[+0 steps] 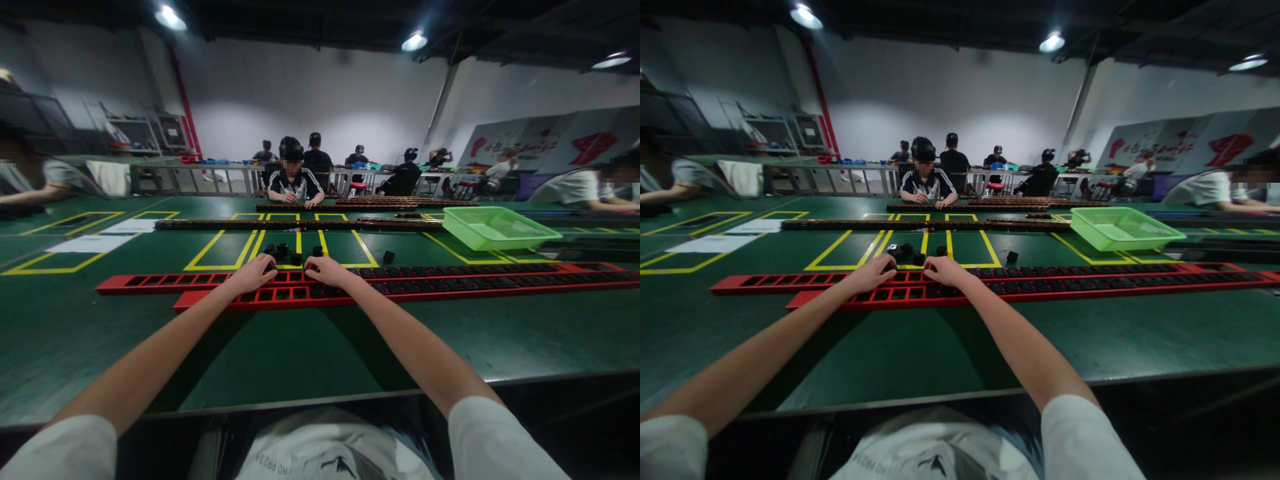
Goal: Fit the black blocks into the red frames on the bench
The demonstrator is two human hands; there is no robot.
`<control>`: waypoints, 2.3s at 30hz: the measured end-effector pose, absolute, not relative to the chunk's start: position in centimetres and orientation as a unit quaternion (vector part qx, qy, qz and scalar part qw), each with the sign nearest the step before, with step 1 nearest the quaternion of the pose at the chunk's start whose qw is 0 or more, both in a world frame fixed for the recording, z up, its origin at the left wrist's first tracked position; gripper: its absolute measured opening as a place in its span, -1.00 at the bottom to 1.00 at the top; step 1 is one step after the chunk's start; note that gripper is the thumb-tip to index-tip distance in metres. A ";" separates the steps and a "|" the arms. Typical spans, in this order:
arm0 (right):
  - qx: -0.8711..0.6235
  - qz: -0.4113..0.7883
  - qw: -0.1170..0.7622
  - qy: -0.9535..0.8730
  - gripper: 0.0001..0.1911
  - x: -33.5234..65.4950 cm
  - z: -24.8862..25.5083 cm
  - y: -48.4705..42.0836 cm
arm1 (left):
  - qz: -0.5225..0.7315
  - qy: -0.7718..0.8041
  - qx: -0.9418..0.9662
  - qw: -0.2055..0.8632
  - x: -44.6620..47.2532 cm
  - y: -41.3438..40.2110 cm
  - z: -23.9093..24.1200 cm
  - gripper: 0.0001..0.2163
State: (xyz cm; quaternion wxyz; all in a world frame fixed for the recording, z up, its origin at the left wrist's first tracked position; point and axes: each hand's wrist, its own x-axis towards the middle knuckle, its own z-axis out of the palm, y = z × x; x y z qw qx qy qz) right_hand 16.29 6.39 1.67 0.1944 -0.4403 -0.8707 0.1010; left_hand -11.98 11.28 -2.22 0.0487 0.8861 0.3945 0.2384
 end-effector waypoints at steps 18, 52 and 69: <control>-0.467 0.081 0.162 -0.866 -0.78 16.4 1.4 6.6 | 0.305 0.328 0.894 0.027 -11.7 10.3 -1.1 -0.51; -0.475 0.075 0.140 -0.866 -0.75 16.1 2.2 5.8 | 0.279 0.280 0.917 0.055 -10.0 8.1 -0.3 -0.58; -0.471 0.081 0.152 -0.865 -0.77 16.2 1.9 6.1 | 0.211 0.293 0.932 0.030 -9.9 8.0 0.1 -0.59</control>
